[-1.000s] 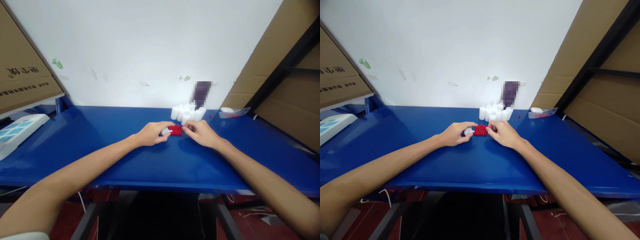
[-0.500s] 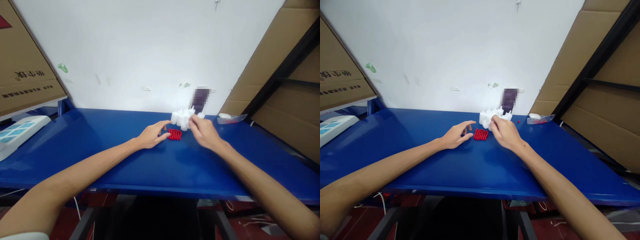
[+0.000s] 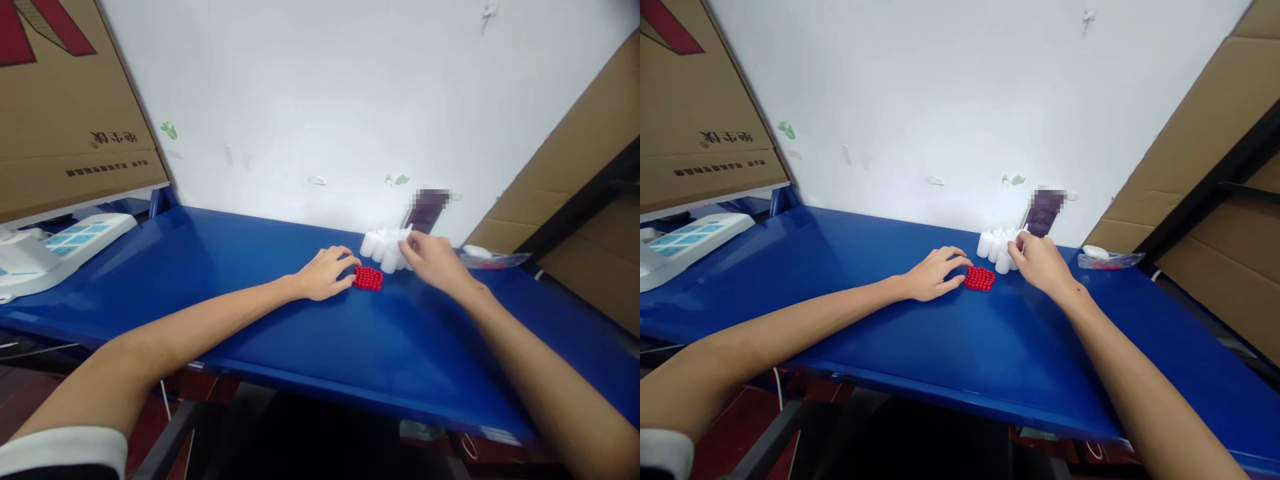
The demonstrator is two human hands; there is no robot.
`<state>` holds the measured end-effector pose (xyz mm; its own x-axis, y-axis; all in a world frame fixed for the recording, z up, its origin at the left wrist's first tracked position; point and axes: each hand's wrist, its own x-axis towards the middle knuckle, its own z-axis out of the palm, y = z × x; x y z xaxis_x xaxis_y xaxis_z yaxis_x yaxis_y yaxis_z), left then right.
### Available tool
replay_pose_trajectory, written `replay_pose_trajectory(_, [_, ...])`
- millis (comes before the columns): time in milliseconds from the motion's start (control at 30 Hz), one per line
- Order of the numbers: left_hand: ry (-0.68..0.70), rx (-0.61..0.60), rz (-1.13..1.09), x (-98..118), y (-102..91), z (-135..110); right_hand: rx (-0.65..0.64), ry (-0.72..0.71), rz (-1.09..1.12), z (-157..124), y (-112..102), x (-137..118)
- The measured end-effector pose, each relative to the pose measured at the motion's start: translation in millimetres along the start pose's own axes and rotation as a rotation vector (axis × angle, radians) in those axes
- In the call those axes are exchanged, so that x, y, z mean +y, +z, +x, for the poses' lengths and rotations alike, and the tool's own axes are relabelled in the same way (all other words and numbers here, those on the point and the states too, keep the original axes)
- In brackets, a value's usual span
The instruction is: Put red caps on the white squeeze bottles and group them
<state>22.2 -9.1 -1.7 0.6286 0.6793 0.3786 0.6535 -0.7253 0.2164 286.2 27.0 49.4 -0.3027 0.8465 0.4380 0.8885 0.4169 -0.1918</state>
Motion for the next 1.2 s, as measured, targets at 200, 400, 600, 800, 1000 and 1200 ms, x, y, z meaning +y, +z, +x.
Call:
replay_pose_trajectory(200, [-0.089, -0.048, -0.017, -2.7, 2.9, 0.7, 0.038, -0.019, 0.05, -3.6, 7.2, 5.4])
replay_pose_trajectory(400, [-0.12, -0.107, -0.023, -6.2, 3.8, 0.3, 0.059, -0.008, 0.09, -4.1, 7.5, 0.0])
replay_pose_trajectory(600, [-0.136, -0.161, -0.019, -7.8, 2.2, 1.2, 0.187, 0.044, 0.106, -11.8, 8.4, -2.0])
replay_pose_trajectory(800, [-0.157, -0.193, -0.003, -6.0, -0.1, 2.5, 0.353, 0.146, 0.253, -18.4, 6.5, -4.8])
replay_pose_trajectory(1000, [-0.144, -0.184, 0.01, -8.1, 0.2, 2.9, 0.378, 0.108, 0.311, -21.5, 3.3, -6.2])
replay_pose_trajectory(1200, [-0.136, -0.208, 0.021, -9.5, 0.0, 3.8, 0.168, 0.103, 0.294, -18.5, 12.3, -9.0])
